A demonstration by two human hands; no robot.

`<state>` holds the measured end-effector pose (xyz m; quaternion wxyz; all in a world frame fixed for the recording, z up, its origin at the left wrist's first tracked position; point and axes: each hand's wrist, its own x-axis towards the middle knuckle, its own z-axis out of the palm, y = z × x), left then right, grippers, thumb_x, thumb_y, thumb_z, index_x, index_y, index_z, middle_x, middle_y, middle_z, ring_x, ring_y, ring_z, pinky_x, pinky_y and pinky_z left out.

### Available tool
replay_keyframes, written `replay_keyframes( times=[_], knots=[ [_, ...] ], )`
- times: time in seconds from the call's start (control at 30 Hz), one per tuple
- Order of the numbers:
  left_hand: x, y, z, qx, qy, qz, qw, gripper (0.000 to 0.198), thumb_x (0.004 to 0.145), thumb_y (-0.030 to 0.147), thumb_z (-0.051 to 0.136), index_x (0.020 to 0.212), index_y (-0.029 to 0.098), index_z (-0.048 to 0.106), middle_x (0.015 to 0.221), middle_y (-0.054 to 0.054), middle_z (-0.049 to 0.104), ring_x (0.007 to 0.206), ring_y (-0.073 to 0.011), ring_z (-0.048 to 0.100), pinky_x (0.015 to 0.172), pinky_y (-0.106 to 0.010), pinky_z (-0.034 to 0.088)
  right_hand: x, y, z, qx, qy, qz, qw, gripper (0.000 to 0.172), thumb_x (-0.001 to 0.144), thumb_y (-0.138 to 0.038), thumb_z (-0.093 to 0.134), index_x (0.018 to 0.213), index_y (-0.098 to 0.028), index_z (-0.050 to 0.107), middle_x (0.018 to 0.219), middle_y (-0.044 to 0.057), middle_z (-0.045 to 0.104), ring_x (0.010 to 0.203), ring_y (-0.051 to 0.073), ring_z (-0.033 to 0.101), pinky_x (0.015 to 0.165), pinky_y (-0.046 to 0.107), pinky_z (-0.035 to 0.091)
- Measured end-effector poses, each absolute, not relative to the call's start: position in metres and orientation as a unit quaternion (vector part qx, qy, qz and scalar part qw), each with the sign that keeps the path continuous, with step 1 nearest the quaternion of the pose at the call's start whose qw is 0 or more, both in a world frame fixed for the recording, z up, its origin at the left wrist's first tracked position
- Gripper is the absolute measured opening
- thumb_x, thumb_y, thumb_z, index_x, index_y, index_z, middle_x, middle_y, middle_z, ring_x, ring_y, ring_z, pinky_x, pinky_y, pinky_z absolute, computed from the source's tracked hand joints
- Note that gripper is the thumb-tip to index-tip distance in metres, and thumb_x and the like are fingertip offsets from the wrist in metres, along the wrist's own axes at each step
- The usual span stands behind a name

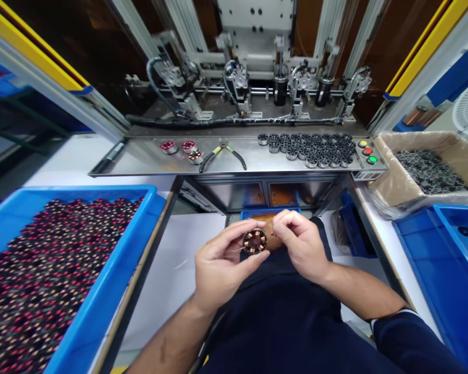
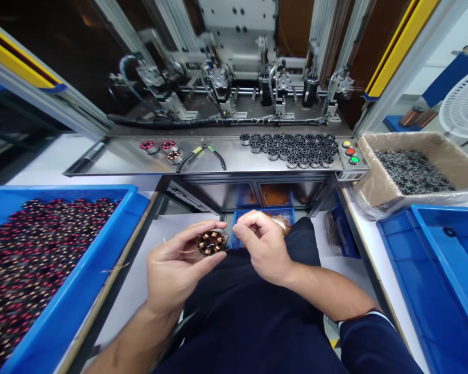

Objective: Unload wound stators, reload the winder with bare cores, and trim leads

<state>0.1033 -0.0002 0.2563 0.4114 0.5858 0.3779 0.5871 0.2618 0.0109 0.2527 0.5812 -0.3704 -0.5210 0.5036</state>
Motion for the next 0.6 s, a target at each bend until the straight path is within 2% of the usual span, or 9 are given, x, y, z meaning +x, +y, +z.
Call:
replay_keyframes(
  times=[0.13, 0.3, 0.4, 0.6],
  knots=[
    [0.104, 0.002, 0.258, 0.544, 0.379, 0.591, 0.458, 0.048, 0.066, 0.004, 0.085, 0.108, 0.026, 0.076, 0.104, -0.001, 0.081, 0.095, -0.0154, 0.077, 0.086, -0.018, 0.061, 0.263, 0.011, 0.25, -0.366, -0.499, 0.522, 0.586, 0.023, 0.092, -0.037, 0.067, 0.079, -0.019, 0.062, 0.078, 0.0, 0.061, 0.071, 0.012, 0.056, 0.066, 0.026, 0.047],
    [0.102, 0.004, 0.26, 0.537, 0.385, 0.601, 0.449, 0.045, 0.065, 0.005, 0.086, 0.106, 0.023, 0.077, 0.103, -0.003, 0.081, 0.094, -0.0164, 0.077, 0.087, -0.019, 0.061, 0.264, 0.007, 0.246, -0.295, -0.519, 0.533, 0.599, 0.025, 0.08, -0.035, 0.081, 0.092, -0.02, 0.065, 0.086, 0.001, 0.063, 0.078, 0.013, 0.06, 0.071, 0.026, 0.051],
    [0.101, 0.004, 0.261, 0.538, 0.382, 0.601, 0.451, 0.046, 0.065, 0.004, 0.086, 0.106, 0.023, 0.077, 0.104, -0.003, 0.081, 0.095, -0.0164, 0.077, 0.086, -0.019, 0.061, 0.265, 0.005, 0.247, -0.297, -0.547, 0.522, 0.583, 0.013, 0.086, -0.028, 0.075, 0.082, -0.02, 0.066, 0.079, 0.0, 0.063, 0.074, 0.013, 0.06, 0.07, 0.027, 0.05],
    [0.098, 0.003, 0.263, 0.544, 0.377, 0.603, 0.447, 0.049, 0.064, 0.003, 0.086, 0.106, 0.026, 0.077, 0.103, 0.0, 0.081, 0.096, -0.0143, 0.077, 0.089, -0.018, 0.06, 0.269, 0.004, 0.256, -0.332, -0.565, 0.462, 0.598, 0.019, 0.091, -0.029, 0.069, 0.075, -0.02, 0.064, 0.074, 0.001, 0.062, 0.07, 0.014, 0.058, 0.067, 0.029, 0.049]
  ],
)
